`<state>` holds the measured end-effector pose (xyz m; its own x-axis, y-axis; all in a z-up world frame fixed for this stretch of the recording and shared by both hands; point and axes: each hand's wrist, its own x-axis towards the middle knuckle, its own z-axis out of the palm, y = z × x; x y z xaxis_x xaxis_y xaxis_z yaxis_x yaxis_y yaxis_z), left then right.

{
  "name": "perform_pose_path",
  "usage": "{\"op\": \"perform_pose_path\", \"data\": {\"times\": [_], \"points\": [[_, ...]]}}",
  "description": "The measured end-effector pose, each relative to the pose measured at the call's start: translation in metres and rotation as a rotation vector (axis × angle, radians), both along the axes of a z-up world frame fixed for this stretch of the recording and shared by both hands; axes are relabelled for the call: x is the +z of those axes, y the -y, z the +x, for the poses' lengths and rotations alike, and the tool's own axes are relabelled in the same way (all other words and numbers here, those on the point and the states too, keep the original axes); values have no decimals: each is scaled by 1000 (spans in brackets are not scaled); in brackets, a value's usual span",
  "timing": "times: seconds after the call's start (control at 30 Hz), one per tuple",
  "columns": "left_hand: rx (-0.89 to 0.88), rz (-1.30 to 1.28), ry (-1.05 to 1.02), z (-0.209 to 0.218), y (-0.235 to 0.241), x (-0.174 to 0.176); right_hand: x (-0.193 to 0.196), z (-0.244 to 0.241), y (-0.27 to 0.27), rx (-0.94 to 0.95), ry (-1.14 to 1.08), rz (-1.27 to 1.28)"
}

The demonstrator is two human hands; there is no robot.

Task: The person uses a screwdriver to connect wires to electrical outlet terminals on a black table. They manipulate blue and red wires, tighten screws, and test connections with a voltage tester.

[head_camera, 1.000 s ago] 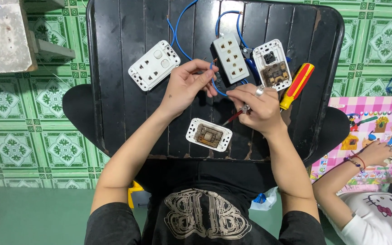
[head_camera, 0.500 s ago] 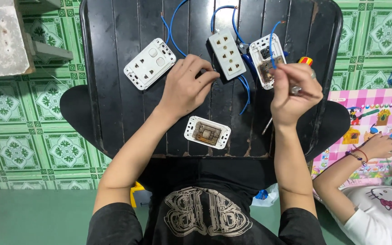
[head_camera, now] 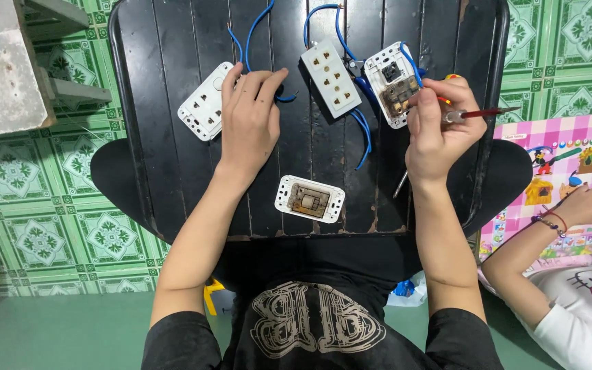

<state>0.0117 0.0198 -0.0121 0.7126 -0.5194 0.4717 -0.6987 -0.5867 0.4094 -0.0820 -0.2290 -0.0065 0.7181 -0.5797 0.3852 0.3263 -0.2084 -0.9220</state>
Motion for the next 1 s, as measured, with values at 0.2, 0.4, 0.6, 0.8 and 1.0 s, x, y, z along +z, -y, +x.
{"op": "perform_pose_path", "data": {"times": [0.2, 0.4, 0.6, 0.8, 1.0], "points": [[-89, 102, 56, 2, -2, 10, 1, -1, -4, 30, -30, 44], [-269, -88, 97, -2, 6, 11, 3, -1, -6, 24, -35, 70], [-350, -308, 80, -8, 10, 15, 5, -1, -7, 34, -37, 40], [-341, -315, 102, -9, 14, 11, -2, 2, -3, 45, 39, -6], [-445, -38, 140, -4, 10, 7, -2, 0, -4, 11, 81, 87]]}}
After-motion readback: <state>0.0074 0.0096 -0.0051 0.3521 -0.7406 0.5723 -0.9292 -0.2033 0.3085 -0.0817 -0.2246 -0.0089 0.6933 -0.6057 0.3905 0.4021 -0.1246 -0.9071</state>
